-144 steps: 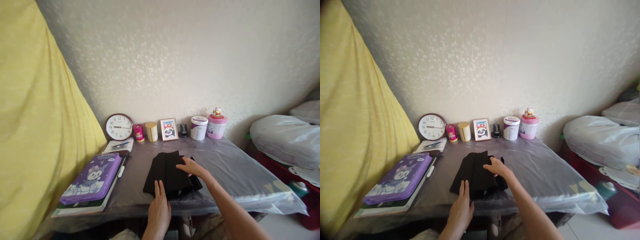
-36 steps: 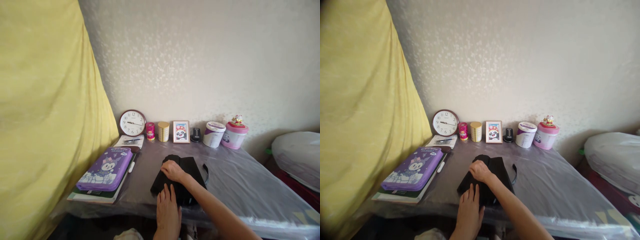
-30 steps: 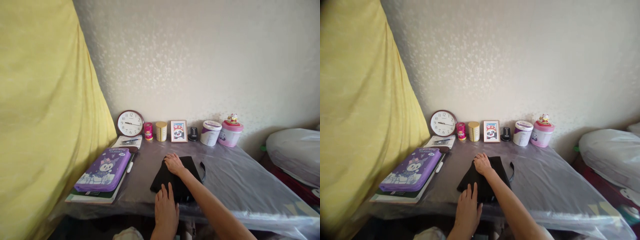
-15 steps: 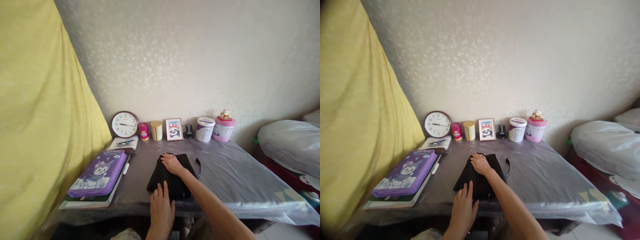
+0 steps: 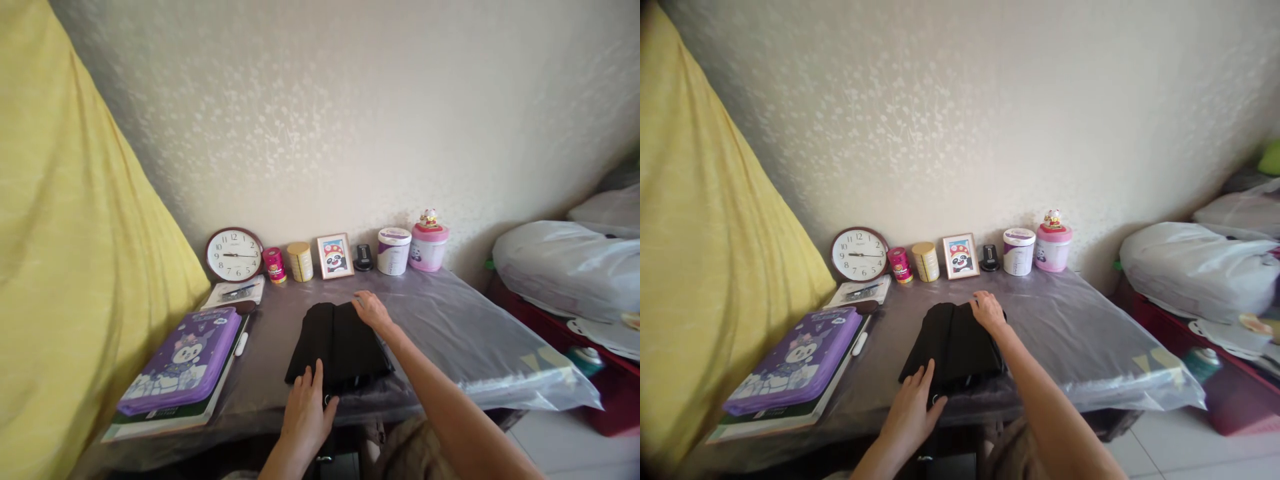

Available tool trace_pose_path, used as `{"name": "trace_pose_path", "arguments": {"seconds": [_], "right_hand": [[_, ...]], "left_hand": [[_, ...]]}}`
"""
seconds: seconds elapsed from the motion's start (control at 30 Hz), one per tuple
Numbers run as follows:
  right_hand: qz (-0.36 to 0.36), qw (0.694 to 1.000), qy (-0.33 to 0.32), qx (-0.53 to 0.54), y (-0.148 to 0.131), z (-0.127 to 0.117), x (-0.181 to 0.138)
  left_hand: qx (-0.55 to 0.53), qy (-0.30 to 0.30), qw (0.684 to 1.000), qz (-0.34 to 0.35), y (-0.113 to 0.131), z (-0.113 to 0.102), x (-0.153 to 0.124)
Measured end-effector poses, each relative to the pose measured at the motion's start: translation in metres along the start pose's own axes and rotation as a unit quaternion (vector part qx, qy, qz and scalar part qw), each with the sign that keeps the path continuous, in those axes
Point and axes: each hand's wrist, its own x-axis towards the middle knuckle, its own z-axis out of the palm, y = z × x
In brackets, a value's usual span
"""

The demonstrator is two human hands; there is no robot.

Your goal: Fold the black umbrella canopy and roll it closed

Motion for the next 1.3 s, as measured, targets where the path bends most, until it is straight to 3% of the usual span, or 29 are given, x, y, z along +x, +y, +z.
{"name": "trace_pose_path", "arguments": {"seconds": [0.13,0.37,0.57,1.0,1.3], "right_hand": [[0.084,0.994,-0.041,0.048,0.015,-0.016,-0.006],[0.137,0.964,-0.187,0.132,0.007,-0.023,-0.028],[0.173,0.933,-0.259,0.179,0.008,-0.027,-0.039],[0.152,0.872,-0.231,0.404,-0.02,-0.054,-0.034],[0.142,0.815,-0.199,0.525,-0.052,-0.022,-0.029]], "left_hand": [[-0.022,-0.028,0.999,0.02,-0.008,-0.011,0.005],[-0.042,-0.015,0.998,0.039,-0.009,-0.01,0.006],[-0.052,-0.006,0.998,0.032,-0.011,-0.004,0.003],[-0.064,0.001,0.998,0.029,-0.011,-0.001,0.003],[-0.055,-0.063,0.996,0.01,-0.008,-0.007,0.003]]}}
